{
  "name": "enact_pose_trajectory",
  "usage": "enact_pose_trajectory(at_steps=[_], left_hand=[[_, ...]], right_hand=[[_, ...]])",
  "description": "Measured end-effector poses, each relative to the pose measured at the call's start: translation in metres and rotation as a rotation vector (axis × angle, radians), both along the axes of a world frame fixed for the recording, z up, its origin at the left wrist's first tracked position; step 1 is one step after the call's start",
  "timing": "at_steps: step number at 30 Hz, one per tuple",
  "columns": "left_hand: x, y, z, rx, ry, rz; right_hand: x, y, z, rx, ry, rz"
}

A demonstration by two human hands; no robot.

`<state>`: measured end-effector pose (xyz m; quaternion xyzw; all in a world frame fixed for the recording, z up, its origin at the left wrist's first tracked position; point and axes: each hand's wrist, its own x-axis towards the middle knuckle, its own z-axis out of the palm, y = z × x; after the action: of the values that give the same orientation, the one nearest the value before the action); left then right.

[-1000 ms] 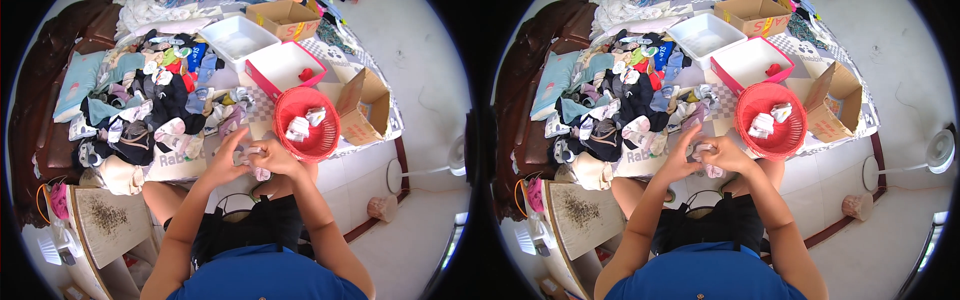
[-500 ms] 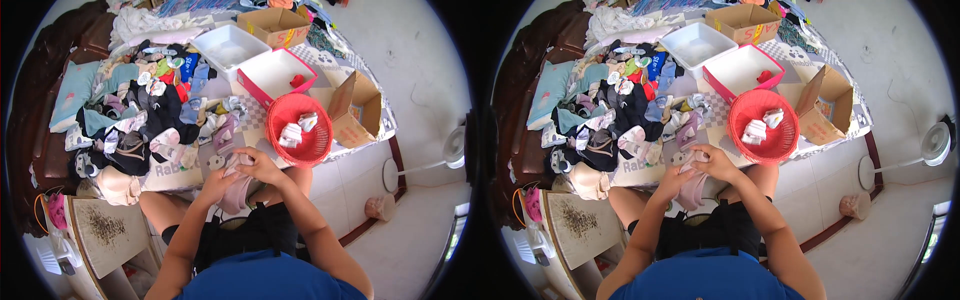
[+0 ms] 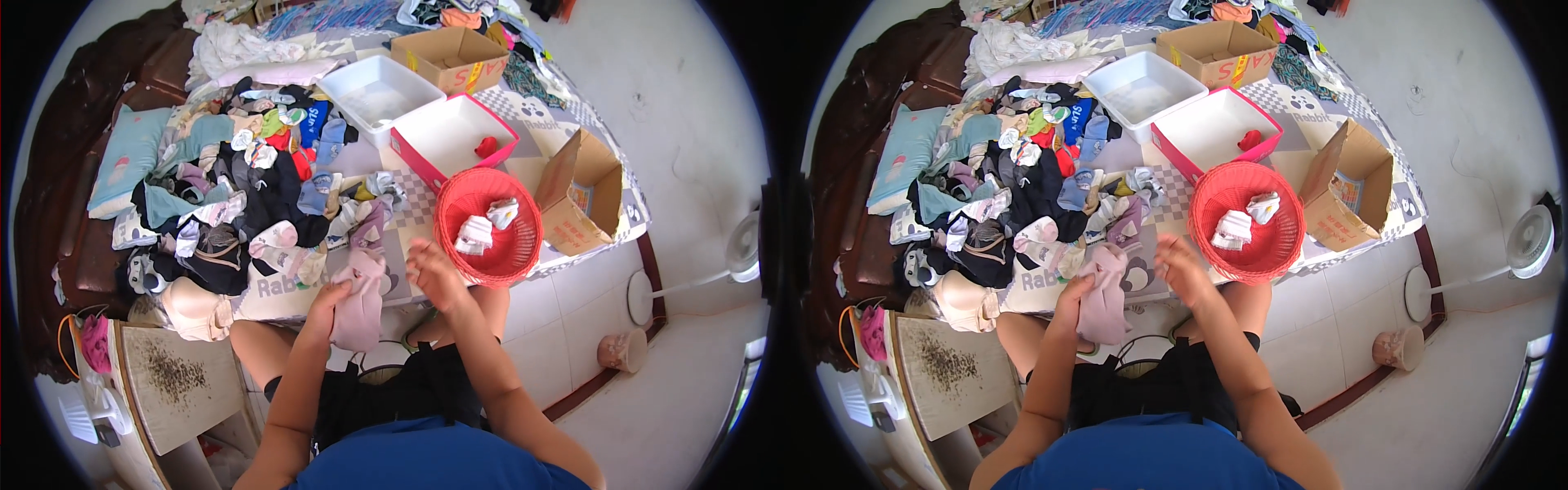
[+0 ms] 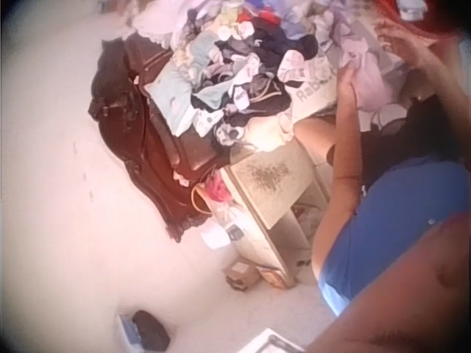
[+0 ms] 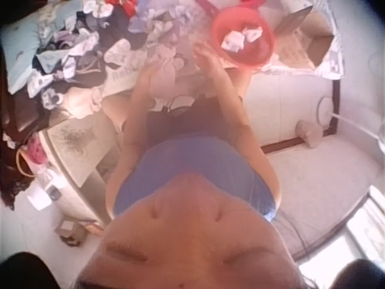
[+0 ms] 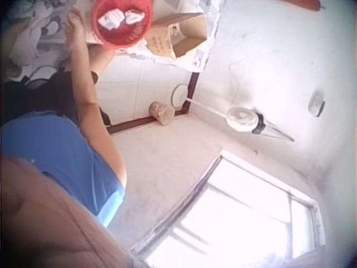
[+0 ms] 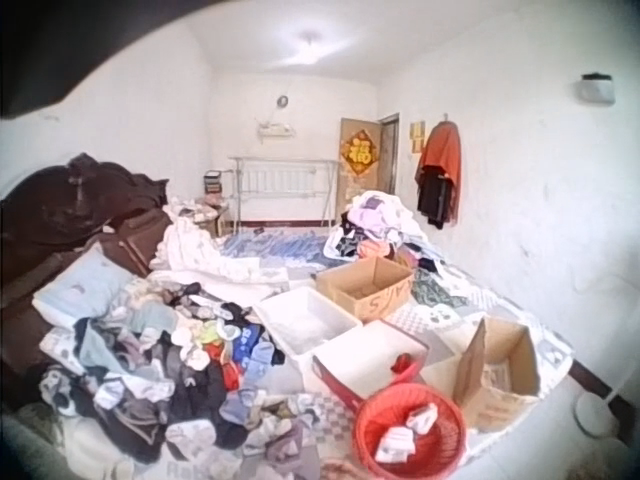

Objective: The person sits by a bed and sorts through a large pile of socks, pairing matching items together and folding them into compact bundles before placing them into a red plastic basket.

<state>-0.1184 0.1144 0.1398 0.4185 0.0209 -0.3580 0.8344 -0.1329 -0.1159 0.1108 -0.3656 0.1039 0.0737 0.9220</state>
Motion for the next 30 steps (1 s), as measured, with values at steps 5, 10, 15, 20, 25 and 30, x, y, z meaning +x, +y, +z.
enact_pose_trajectory(at_steps=[5, 10, 15, 20, 25, 30], left_hand=[[-0.002, -0.028, -0.008, 0.120, -0.220, 0.112], [-0.007, -0.042, -0.014, 0.333, -0.524, 0.170], [-0.010, -0.043, -0.029, 0.577, -0.668, 0.153], [-0.021, -0.033, -0.006, 0.773, -0.563, -0.257], [-0.026, -0.021, -0.011, 0.623, -0.508, -0.301], [-0.024, -0.031, -0.016, 0.314, -0.274, -0.106]], right_hand=[[-0.028, 0.036, 0.000, -0.335, -0.147, 0.430], [-0.018, 0.029, -0.002, -0.300, 0.178, 0.210], [-0.012, 0.025, -0.003, -0.417, -0.044, -0.069], [-0.001, 0.012, 0.008, -1.386, -0.361, -0.609], [0.008, -0.016, 0.004, -0.814, -0.046, -0.430], [-0.009, 0.005, 0.010, -0.672, -0.053, -0.131]])
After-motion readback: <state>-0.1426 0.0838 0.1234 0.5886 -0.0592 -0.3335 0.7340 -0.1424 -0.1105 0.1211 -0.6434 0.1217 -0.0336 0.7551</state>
